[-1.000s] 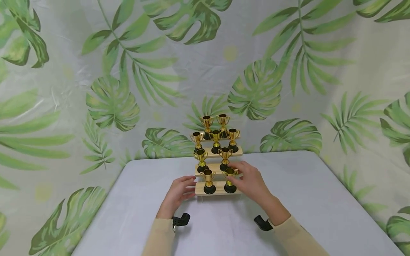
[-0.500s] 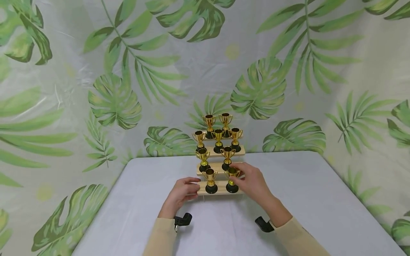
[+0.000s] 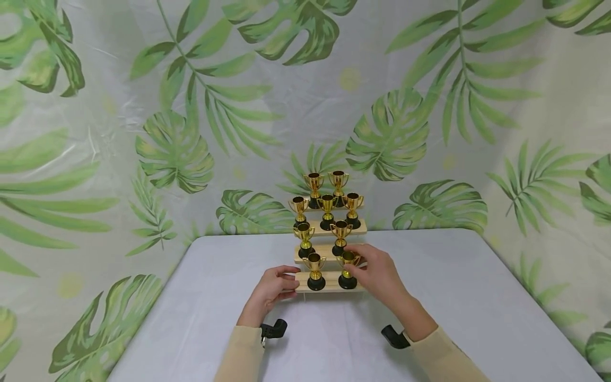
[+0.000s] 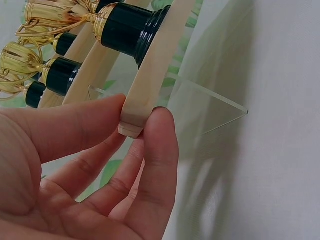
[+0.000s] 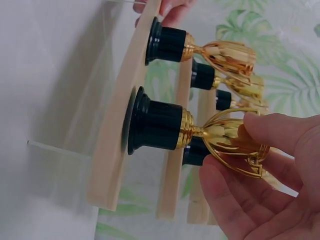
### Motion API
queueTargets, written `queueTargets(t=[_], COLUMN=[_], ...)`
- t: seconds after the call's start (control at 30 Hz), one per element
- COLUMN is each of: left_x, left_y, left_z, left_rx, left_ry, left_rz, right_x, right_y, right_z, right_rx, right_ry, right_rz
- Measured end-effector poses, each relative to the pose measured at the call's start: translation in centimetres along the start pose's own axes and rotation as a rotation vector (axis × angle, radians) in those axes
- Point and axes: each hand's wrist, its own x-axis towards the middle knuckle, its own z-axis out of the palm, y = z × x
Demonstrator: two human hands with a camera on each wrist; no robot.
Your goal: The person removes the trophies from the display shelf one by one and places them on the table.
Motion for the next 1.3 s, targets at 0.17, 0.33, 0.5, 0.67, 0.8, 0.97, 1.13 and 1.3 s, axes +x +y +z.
queueTargets(t=[0.17,0.33,0.5,0.67,0.8,0.97,1.13,1.3], left_x=[0.1,0.1,0.0,0.1,0.3,0.3,0.2,0.4], left_y=[-0.2,-0.1,0.0,-0.2,-0.4,-0.3,-0.2,-0.4], left_z=[0.0,0.0,0.0,-0.1,-0.1,-0.2,-0.3,-0.3], left_rx=[-0.005,-0.015,-0.013,-0.008,-0.008,-0.015,-0.024,-0.027], left_ry=[0.002,0.001,0.0,-0.005,-0.009,-0.006,-0.005,0.001], left_rz=[-0.006,0.001,0.007,0.017,0.023,0.014,0.006,-0.004], right_x=[0.0,0.2,0.2,0.3,0.4,0.5,0.6,0.7], right_y=[-0.2,-0.1,-0.1,-0.1,0.0,0.2,0.3,0.4], right_z=[-0.4,-0.7,-1.2,-1.9,-2.5,-3.2,-3.9,-4.5], right_rx=[0.023,0.053,0.047,0.05,0.052,0.056,0.05,0.042], right_ry=[0.01,0.012,0.011,0.025,0.03,0.038,0.045,0.049], right_rz=[0.011,0.015,0.024,0.026,0.024,0.033,0.05,0.071])
